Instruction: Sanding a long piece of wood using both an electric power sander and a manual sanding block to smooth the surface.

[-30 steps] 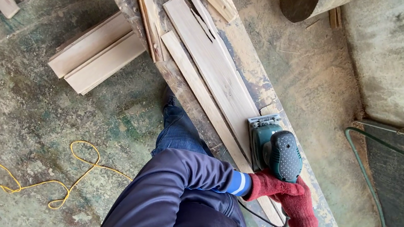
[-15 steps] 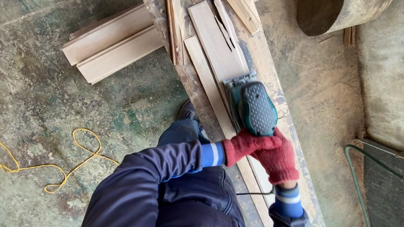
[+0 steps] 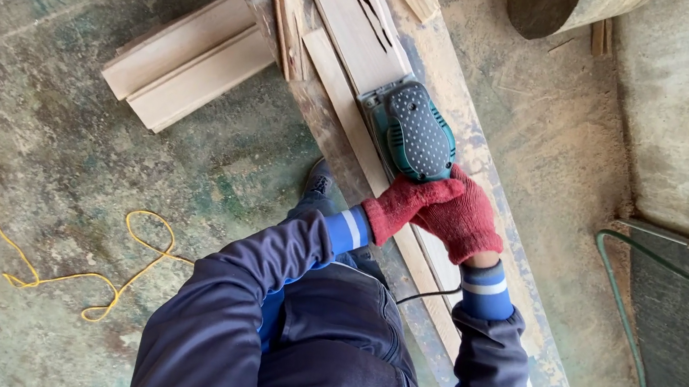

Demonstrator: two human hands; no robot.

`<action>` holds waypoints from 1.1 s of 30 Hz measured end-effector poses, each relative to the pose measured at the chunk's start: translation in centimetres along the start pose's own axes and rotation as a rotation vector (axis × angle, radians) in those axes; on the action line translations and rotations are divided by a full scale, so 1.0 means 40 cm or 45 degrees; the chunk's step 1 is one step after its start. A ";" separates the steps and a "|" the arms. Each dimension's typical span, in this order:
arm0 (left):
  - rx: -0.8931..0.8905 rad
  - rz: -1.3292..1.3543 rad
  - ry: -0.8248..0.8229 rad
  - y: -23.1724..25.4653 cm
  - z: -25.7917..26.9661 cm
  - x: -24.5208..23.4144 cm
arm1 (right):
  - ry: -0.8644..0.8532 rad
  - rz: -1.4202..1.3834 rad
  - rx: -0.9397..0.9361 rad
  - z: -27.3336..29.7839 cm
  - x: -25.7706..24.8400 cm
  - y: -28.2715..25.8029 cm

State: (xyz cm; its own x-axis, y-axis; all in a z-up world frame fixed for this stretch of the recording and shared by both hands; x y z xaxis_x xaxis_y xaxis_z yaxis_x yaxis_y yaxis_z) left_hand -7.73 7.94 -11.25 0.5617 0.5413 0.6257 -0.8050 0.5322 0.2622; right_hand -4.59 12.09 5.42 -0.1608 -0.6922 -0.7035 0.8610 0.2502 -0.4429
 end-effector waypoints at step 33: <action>-0.408 -0.303 -0.417 -0.745 0.257 0.370 | 0.198 -0.343 -0.068 0.649 0.146 0.843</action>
State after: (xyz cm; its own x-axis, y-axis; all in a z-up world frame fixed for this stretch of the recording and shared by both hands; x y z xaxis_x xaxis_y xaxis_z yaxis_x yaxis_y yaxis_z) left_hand 22.59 -6.59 -2.24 0.5919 0.1761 0.7866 -0.5344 0.8162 0.2194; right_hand 36.05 -1.08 0.81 -0.4552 -0.6276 -0.6316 0.7515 0.1097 -0.6506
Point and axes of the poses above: each hand's wrist, its own z-axis away from the middle knuckle, its own x-axis out of the palm, y = z × x, the point moved 3 cm from there along -z, towards the middle knuckle, and after that the axes turned 14 degrees about -x, right-handed, at the moved point
